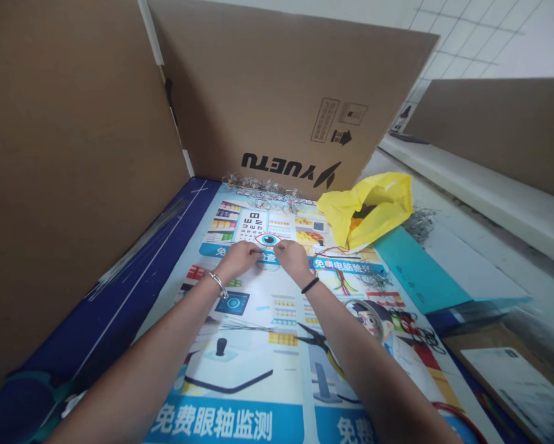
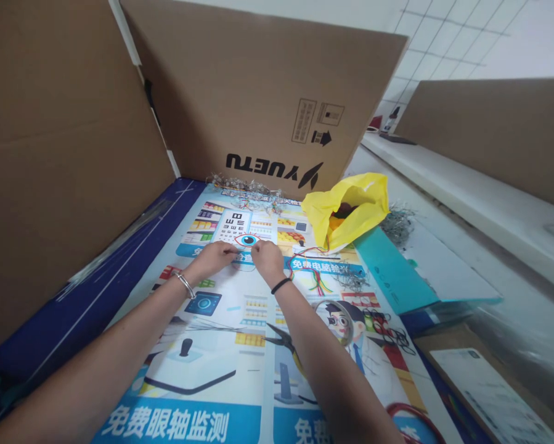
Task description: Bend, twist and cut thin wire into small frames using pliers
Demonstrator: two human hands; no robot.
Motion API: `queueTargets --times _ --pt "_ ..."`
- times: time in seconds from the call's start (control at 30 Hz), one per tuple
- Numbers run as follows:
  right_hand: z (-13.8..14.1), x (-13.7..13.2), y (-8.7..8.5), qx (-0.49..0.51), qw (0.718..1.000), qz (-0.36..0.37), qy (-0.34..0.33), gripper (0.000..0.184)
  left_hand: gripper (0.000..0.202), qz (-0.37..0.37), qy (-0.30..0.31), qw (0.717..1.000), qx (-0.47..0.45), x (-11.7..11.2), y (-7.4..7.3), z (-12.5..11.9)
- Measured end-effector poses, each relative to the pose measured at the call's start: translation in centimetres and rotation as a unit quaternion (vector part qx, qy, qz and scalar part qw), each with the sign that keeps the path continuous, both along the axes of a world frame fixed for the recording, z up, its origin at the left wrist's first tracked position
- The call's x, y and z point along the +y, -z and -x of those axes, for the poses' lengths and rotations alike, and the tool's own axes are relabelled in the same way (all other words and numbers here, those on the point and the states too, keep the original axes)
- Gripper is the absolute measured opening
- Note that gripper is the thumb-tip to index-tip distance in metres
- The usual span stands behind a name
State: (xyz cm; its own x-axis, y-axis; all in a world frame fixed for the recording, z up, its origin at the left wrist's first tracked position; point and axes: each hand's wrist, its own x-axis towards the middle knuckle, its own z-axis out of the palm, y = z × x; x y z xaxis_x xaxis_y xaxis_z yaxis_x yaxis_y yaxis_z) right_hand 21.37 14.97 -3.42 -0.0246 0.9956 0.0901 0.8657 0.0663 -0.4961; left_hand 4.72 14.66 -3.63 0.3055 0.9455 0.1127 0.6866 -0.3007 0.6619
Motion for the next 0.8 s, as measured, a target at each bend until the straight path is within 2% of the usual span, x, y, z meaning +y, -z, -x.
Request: queueTargets --times 0.17,0.47,0.63,0.8 --pt "-1.2 0.3 -0.3 0.021 0.999 0.008 -0.048 0.025 0.011 -0.005 -0.014 1.000 0.002 0.0 0.2 -0.1" --pt "-3.3 -0.4 -0.8 0.035 0.990 0.045 -0.130 0.021 0.017 0.002 -0.008 1.000 -0.012 0.5 0.6 0.4" --pt "-3.0 -0.7 -0.9 0.006 0.992 0.043 -0.119 0.015 0.016 0.006 -0.016 1.000 -0.015 0.5 0.7 0.5" --pt "-1.8 0.2 -0.6 -0.050 0.994 0.044 -0.091 0.013 0.015 0.008 -0.030 0.999 -0.009 0.4 0.6 0.4"
